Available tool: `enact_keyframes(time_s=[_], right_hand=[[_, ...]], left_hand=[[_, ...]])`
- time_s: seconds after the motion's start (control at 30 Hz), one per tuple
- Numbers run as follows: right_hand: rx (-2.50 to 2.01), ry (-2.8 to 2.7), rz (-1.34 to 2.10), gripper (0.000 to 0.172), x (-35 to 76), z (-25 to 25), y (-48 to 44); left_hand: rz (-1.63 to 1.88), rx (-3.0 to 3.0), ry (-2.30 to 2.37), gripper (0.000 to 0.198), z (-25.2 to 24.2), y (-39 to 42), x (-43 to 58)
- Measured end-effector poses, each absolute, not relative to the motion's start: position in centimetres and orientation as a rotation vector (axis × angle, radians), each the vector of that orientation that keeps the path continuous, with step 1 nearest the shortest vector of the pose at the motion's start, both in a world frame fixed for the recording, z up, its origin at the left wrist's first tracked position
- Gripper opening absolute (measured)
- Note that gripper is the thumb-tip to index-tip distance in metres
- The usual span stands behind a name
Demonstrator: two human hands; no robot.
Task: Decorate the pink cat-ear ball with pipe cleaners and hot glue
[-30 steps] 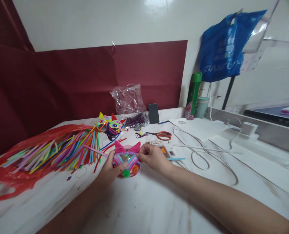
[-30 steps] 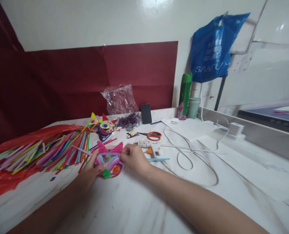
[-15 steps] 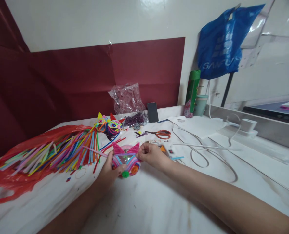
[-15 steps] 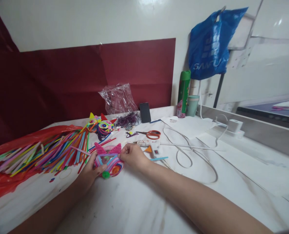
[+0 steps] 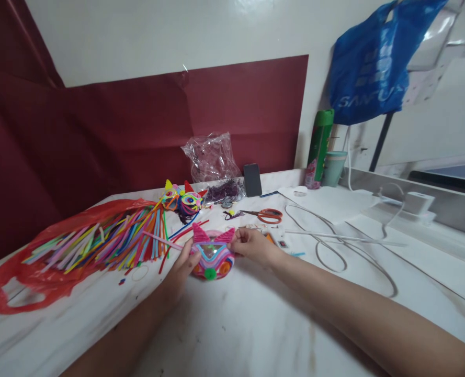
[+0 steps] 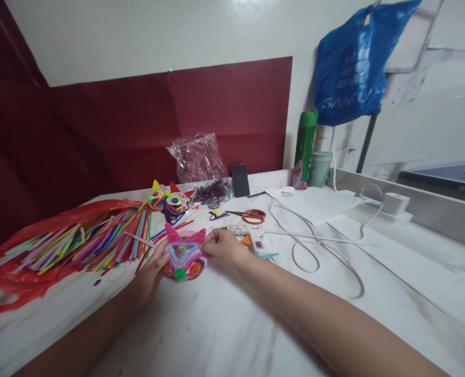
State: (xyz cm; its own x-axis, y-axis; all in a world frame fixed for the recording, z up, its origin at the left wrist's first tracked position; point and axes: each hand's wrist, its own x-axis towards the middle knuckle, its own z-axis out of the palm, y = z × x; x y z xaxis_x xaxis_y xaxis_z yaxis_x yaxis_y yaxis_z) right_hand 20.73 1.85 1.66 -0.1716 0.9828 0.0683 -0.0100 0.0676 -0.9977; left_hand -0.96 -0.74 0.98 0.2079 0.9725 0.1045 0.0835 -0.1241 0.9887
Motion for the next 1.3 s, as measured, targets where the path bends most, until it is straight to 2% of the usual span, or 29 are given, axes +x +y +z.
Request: enact_keyframes(time_s=[0.1, 0.23, 0.4, 0.83, 1.0, 1.17, 1.3], right_hand=[[-1.070, -1.370, 1.269, 0.018, 20.8, 1.3, 2.2], [-1.082, -1.384, 1.248, 0.018, 20.8, 1.0, 2.2], [-1.092, -1.412, 1.224, 0.016, 20.7, 0.9, 2.1], [-1.086, -1.470, 1.148, 0.014, 20.7, 0.9, 2.3], [-1.082, -1.493, 1.122, 0.015, 20.6, 1.1, 2.0], [-1.102, -1.548, 1.051, 0.013, 20.3, 1.4, 1.5], [-1.133, -1.645, 0.983, 0.010, 20.8, 2.4, 1.3]], left_hand=[[1.080, 1.479, 1.011, 0.064, 1.1, -0.7, -0.9], [1.084, 1.460, 1.104, 0.073, 1.9, -1.1, -0.1], [1.082, 1.559, 1.137, 0.060, 2.5, -1.2, 0.3], [1.107, 1.734, 1.239, 0.053, 2.4, -1.2, 0.1], [1.122, 1.743, 1.260, 0.045, 2.4, -1.1, -0.3], [1.077, 1.610, 1.285, 0.054, 2.2, -1.0, 0.3], [1.087, 1.540, 1.186, 0.053, 2.5, -0.9, 0.4]])
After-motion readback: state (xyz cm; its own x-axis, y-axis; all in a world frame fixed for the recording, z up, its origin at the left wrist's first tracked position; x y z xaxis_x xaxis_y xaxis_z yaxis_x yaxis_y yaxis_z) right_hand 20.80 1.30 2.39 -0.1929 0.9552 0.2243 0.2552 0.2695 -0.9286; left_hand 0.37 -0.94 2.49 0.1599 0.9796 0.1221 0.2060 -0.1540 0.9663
